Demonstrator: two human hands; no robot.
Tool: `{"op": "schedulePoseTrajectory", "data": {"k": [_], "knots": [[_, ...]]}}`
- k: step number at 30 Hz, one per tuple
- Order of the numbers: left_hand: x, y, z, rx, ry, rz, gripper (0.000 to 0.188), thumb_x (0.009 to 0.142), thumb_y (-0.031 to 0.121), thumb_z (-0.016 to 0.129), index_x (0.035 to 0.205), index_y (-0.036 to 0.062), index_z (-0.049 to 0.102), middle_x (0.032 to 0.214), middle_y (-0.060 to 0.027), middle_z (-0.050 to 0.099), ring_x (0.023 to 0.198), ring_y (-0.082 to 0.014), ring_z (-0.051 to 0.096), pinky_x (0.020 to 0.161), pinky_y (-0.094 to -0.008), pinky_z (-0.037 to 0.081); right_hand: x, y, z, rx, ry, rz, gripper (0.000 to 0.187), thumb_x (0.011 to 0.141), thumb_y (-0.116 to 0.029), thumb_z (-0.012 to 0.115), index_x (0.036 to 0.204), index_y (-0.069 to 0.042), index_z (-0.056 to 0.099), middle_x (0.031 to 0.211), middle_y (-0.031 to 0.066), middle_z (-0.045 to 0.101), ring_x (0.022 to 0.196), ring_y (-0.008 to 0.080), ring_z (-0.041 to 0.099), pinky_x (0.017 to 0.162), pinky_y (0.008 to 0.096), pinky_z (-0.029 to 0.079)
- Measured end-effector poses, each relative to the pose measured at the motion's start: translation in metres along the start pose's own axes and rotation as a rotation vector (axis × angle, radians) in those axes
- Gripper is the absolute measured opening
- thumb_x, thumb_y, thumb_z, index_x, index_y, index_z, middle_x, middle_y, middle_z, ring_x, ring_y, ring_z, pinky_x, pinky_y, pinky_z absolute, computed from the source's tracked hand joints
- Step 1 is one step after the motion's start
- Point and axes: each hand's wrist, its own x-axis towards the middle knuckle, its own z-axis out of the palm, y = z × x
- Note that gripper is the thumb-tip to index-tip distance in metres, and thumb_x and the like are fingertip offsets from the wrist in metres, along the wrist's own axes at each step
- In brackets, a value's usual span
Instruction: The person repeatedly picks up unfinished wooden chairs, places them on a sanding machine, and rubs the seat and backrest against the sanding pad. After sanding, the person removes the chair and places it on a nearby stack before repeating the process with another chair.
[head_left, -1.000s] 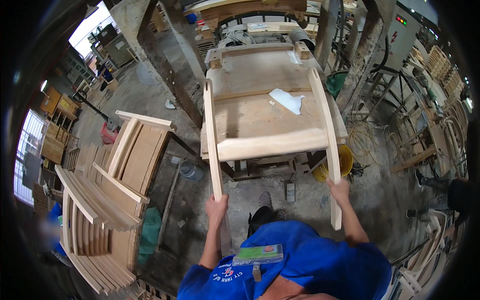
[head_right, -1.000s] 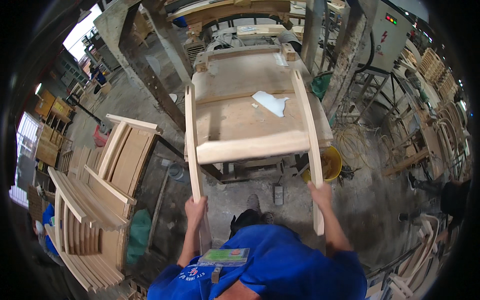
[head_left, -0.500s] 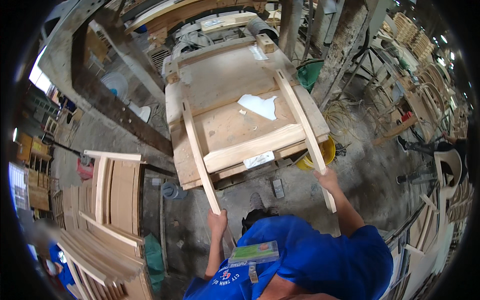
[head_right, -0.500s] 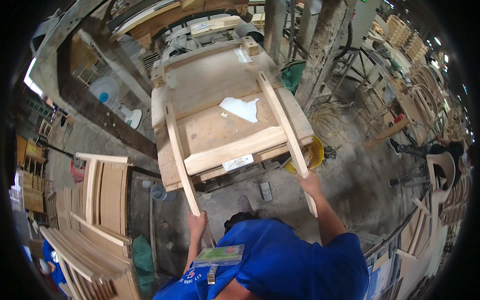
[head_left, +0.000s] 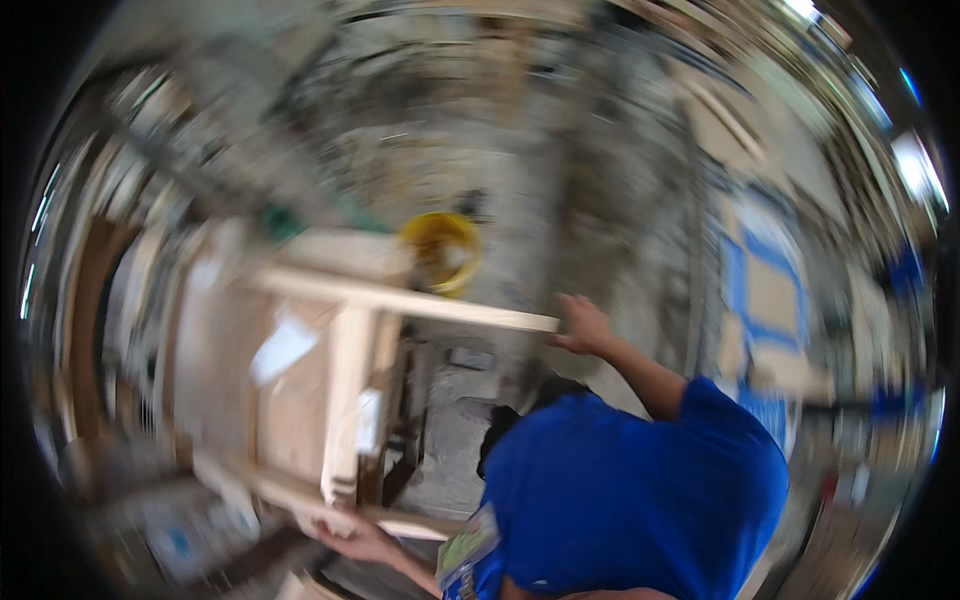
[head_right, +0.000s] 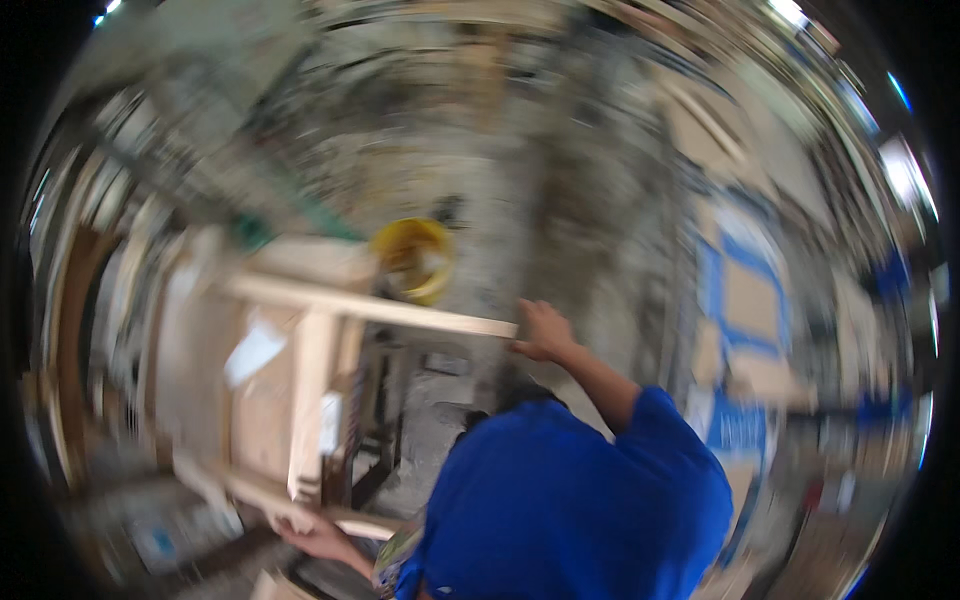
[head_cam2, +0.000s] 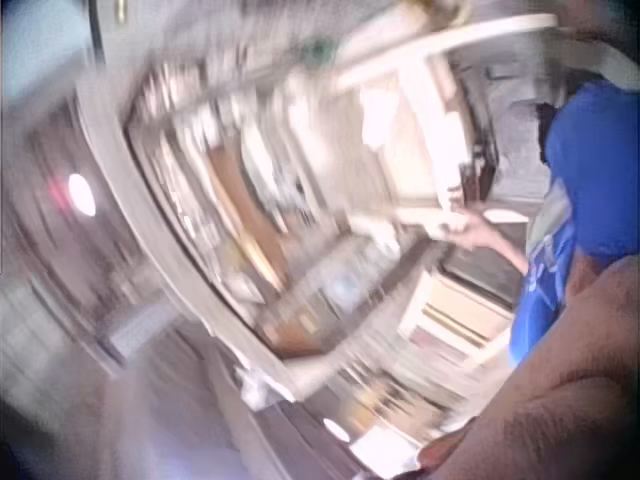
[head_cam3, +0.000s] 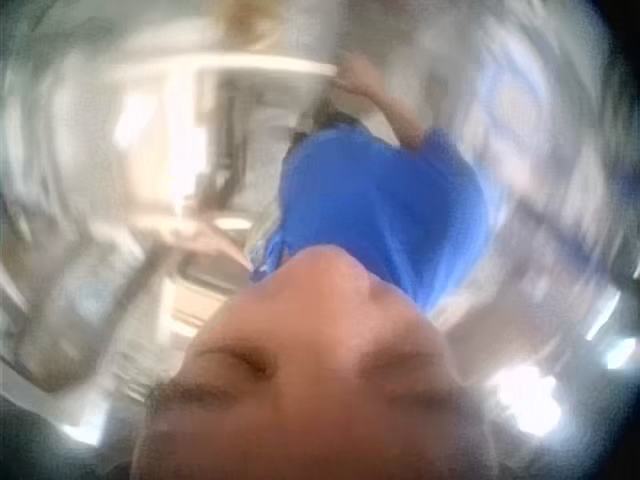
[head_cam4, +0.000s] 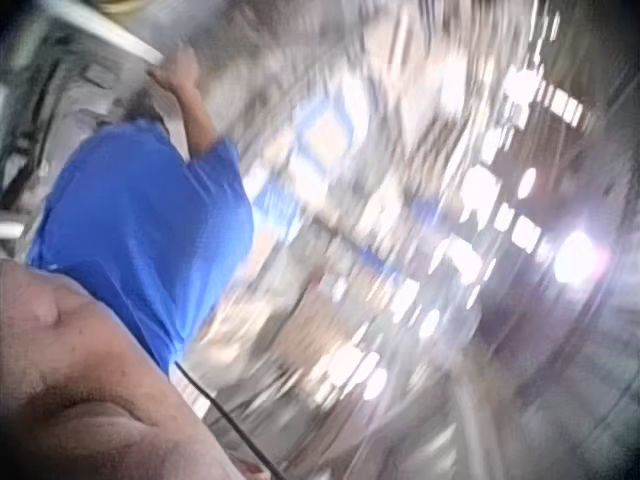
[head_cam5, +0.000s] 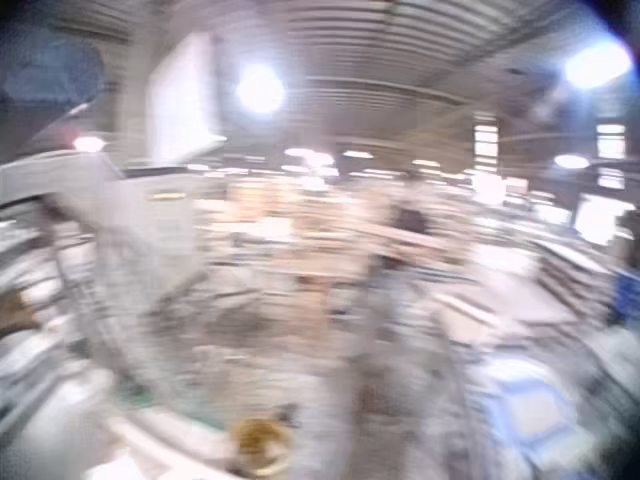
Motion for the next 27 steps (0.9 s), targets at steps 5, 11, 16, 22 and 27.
{"op": "schedulePoseTrajectory", "data": {"k": [5, 11, 16, 22, 27], "knots": [[0.019, 0.091, 0.066, -0.043, -0.389, 0.107, 0.046, 0.104, 0.026, 0.065, 0.135, -0.0075, 0.06, 0.119, -0.0221, 0.07, 0.109, -0.0295, 0.068, 0.095, -0.039, 0.055, -0.077, 0.101, 0.014, 0.355, 0.061, 0.376, 0.079, 0.085, -0.047, 0.077, 0.149, -0.011, 0.047, 0.138, 0.0239, 0.055, 0.128, 0.0426, 0.056, 0.105, 0.0509, 0.049], [-0.069, 0.216, 0.143, -0.366, -0.786, 0.365, 0.035, 0.104, 0.016, 0.064, 0.129, -0.0096, 0.063, 0.109, -0.0185, 0.072, 0.098, -0.0225, 0.068, 0.086, -0.032, 0.056, -0.19, 0.218, 0.03, 0.386, 0.481, 0.727, 0.056, 0.086, -0.036, 0.077, 0.133, -0.008, 0.061, 0.128, 0.0225, 0.06, 0.119, 0.042, 0.06, 0.101, 0.0506, 0.05], [-0.186, 0.303, 0.16, -0.626, -1.223, 0.394, 0.027, 0.102, 0.009, 0.064, 0.123, -0.0077, 0.066, 0.098, -0.0109, 0.072, 0.088, -0.0165, 0.067, 0.079, -0.0295, 0.056, -0.274, 0.323, -0.042, -0.119, 1.012, 0.898, 0.05, 0.08, -0.023, 0.081, 0.124, -0.006, 0.063, 0.124, 0.02, 0.059, 0.108, 0.0388, 0.06, 0.091, 0.05, 0.05], [-0.262, 0.364, 0.151, -0.545, -1.383, 0.732, 0.025, 0.097, 0.009, 0.068, 0.118, -0.005, 0.069, 0.096, -0.0163, 0.075, 0.082, -0.0218, 0.072, 0.078, -0.0341, 0.058, -0.333, 0.447, -0.08, 0.257, 0.675, 1.154, 0.03, 0.085, -0.027, 0.075, 0.103, -0.003, 0.071, 0.101, 0.0261, 0.072, 0.097, 0.045, 0.069, 0.085, 0.0516, 0.055], [-0.282, 0.356, 0.159, -0.541, -1.432, 0.69, 0.027, 0.095, 0.012, 0.071, 0.116, -0.0038, 0.07, 0.095, -0.0166, 0.075, 0.083, -0.0236, 0.073, 0.078, -0.0354, 0.059, -0.344, 0.464, -0.146, 0.308, 0.962, 0.993, 0.04, 0.084, -0.036, 0.077, 0.103, -0.001, 0.075, 0.094, 0.0267, 0.073, 0.091, 0.0411, 0.073, 0.081, 0.0483, 0.057]]}}
